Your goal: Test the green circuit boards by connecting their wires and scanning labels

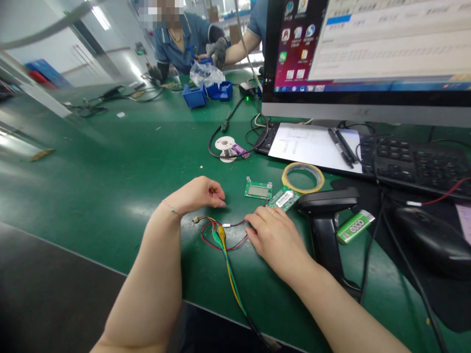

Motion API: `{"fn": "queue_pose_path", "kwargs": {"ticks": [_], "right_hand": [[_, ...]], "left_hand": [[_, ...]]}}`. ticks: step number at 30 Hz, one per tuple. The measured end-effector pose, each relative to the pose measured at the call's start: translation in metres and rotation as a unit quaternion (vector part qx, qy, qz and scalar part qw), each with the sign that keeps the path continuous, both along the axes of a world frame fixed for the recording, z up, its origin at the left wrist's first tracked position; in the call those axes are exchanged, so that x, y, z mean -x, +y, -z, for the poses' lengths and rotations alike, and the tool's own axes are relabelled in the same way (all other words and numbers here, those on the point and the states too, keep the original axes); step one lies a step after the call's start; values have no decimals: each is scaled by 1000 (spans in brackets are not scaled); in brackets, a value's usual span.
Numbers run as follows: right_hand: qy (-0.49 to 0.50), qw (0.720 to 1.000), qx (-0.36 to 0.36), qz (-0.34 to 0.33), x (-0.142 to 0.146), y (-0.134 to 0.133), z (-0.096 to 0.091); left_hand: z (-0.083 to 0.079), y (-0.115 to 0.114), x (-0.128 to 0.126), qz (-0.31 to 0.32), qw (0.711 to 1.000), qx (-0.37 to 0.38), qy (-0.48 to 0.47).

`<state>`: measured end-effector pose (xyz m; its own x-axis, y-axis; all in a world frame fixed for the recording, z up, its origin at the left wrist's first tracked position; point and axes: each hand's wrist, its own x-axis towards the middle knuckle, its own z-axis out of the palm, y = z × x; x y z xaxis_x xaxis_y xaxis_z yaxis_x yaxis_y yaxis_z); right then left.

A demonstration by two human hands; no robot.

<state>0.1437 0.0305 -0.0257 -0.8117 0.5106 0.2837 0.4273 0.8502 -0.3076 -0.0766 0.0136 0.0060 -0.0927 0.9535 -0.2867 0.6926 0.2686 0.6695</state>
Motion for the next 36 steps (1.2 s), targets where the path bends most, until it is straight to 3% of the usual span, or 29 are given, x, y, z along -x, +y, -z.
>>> {"fn": "queue_pose_path", "kwargs": {"ticks": [5, 10, 14, 20, 22, 27, 32, 36], "right_hand": [[5, 1000, -6, 1, 0, 0, 3], [25, 1000, -14, -1, 0, 1, 5], [59, 998, -12, 7, 0, -1, 1], [59, 998, -13, 11, 5, -2, -4], [62, 998, -1, 22, 7, -1, -4], [84, 994, 41, 59, 8, 3, -1], [62, 991, 79, 87, 7, 2, -2], [60, 979, 178, 79, 8, -2, -11]], "left_hand": [[-13, -10, -13, 82, 989, 109, 49], [-10, -6, -33, 115, 982, 134, 67], [-10, -5, -26, 128, 985, 108, -44], [-9, -4, -25, 155, 961, 95, -210], [-8, -4, -28, 143, 952, 106, -247], [-10, -5, -28, 43, 932, 111, -341], [-8, -3, -23, 76, 929, 74, -354], [-11, -4, -33, 37, 943, 21, -330]]}}
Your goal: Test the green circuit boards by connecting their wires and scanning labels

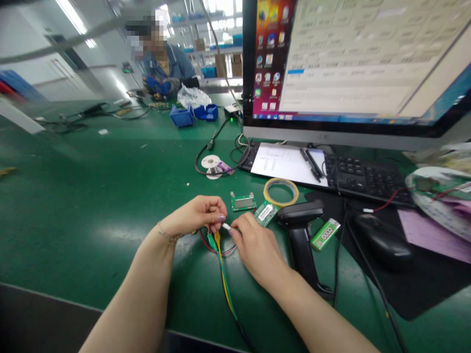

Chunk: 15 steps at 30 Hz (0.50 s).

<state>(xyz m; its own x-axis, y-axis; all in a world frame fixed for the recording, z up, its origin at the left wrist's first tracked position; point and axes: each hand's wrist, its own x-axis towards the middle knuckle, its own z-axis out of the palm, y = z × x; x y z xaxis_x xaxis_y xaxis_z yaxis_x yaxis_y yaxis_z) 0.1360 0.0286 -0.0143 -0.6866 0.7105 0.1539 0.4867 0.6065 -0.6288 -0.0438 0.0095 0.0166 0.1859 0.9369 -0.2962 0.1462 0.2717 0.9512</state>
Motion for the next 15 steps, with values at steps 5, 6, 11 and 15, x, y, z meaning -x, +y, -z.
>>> {"fn": "queue_pose_path", "kwargs": {"ticks": [5, 6, 11, 15], "right_hand": [[63, 989, 127, -45, 2, -5, -14], [69, 986, 141, -48, 2, -7, -16], [74, 980, 181, -29, 1, -22, -16], [98, 977, 187, 8, -1, -42, -6]], "left_hand": [[-15, -21, -21, -97, 979, -75, 161], [-17, -28, -26, -110, 963, -71, 234], [-13, -66, -49, -120, 835, 29, 536], [8, -83, -60, -160, 927, 33, 338]]}}
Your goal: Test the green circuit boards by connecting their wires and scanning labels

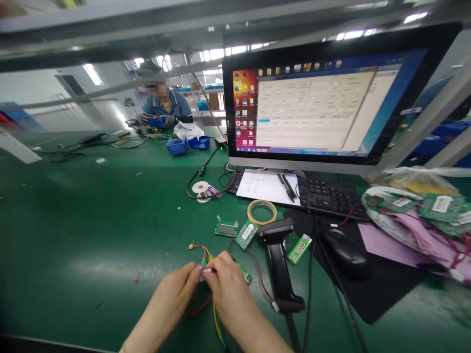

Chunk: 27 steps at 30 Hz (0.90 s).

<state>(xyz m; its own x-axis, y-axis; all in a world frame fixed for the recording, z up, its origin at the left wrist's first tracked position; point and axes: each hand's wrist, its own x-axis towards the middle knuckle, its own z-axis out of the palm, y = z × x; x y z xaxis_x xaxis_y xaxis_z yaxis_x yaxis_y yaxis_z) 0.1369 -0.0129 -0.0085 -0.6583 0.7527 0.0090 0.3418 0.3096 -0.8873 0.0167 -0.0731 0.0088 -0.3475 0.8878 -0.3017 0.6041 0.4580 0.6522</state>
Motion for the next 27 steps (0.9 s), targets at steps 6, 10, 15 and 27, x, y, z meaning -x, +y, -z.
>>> {"fn": "queue_pose_path", "kwargs": {"ticks": [6, 10, 15, 27], "right_hand": [[150, 975, 158, 34, 12, -25, 13], [243, 923, 298, 19, 21, -24, 13], [323, 849, 418, 12, 24, -19, 9], [415, 719, 489, 267, 46, -3, 15]], "left_hand": [[16, -3, -27, -246, 759, -178, -576], [18, 1, -38, -343, 656, -249, -625], [21, 5, -29, -343, 604, -241, -678], [21, 17, -22, -361, 512, -262, -734]]}}
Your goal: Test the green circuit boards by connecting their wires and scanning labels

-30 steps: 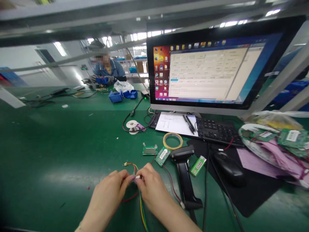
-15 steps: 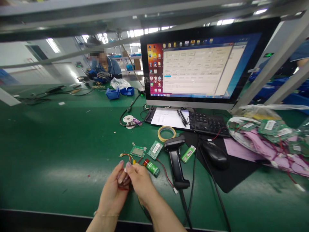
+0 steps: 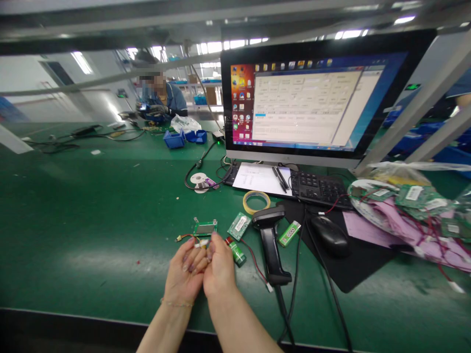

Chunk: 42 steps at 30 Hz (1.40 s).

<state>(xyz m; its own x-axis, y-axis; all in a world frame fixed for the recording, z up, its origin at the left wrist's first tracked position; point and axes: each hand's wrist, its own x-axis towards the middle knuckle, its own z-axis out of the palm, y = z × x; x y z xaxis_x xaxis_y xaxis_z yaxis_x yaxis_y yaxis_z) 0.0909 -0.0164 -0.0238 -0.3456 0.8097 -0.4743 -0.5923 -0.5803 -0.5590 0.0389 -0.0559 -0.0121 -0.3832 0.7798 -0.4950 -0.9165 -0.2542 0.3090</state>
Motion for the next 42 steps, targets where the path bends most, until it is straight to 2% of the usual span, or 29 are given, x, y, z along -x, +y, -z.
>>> {"fn": "queue_pose_path", "kwargs": {"ticks": [4, 6, 8, 9, 11, 12, 13, 15, 17, 18, 20, 21, 23, 24, 26, 32, 35, 37, 39, 42], "right_hand": [[-3, 999, -32, 1, 11, 6, -8], [-16, 998, -58, -18, 17, 5, -11], [-28, 994, -82, -65, 15, 2, -15], [-43, 990, -101, -91, 10, 0, -17], [-136, 960, -197, -145, -11, -5, -24], [-224, 918, -280, -168, -25, -7, -27], [-329, 846, -375, -186, -42, -10, -30], [-506, 675, -502, -187, -78, -13, -31], [-642, 516, -540, -169, -110, -17, -25], [-691, 450, -542, -165, -122, -19, -20], [-751, 347, -537, -169, -138, -24, -9], [-770, 310, -530, -173, -142, -27, -4], [-798, 261, -512, -179, -143, -32, 2], [-808, 248, -503, -178, -142, -34, 3], [-817, 245, -488, -183, -138, -37, 1], [-810, 292, -442, -250, -131, -30, -6], [-807, 302, -438, -256, -130, -27, -8], [-800, 305, -468, -220, -131, -27, -9], [-778, 323, -515, -157, -133, -27, -9], [-707, 393, -584, -73, -134, -26, -8]], "left_hand": [[0, -2, 5, -62, 998, -11, 12], [-2, -5, 4, -82, 995, -20, 49], [-3, -10, 1, -86, 982, -16, 165], [-3, -13, 0, -76, 966, -2, 247], [-3, -23, -1, -21, 904, 43, 425], [-2, -28, -2, 17, 860, 59, 507], [0, -33, -2, 55, 808, 63, 584], [2, -42, -4, 98, 691, 50, 715], [6, -49, -7, 94, 595, 21, 798], [8, -52, -9, 88, 565, 10, 821], [13, -57, -15, 102, 534, -7, 839], [16, -59, -18, 119, 531, -18, 839], [20, -63, -23, 146, 546, -22, 825], [22, -65, -24, 155, 561, -16, 813], [25, -69, -25, 185, 597, 11, 780], [27, -81, -19, 296, 689, 162, 641], [23, -85, -19, 304, 750, 173, 561], [21, -86, -21, 284, 780, 172, 529], [21, -86, -23, 273, 776, 172, 541], [24, -82, -27, 274, 739, 169, 592]]}}
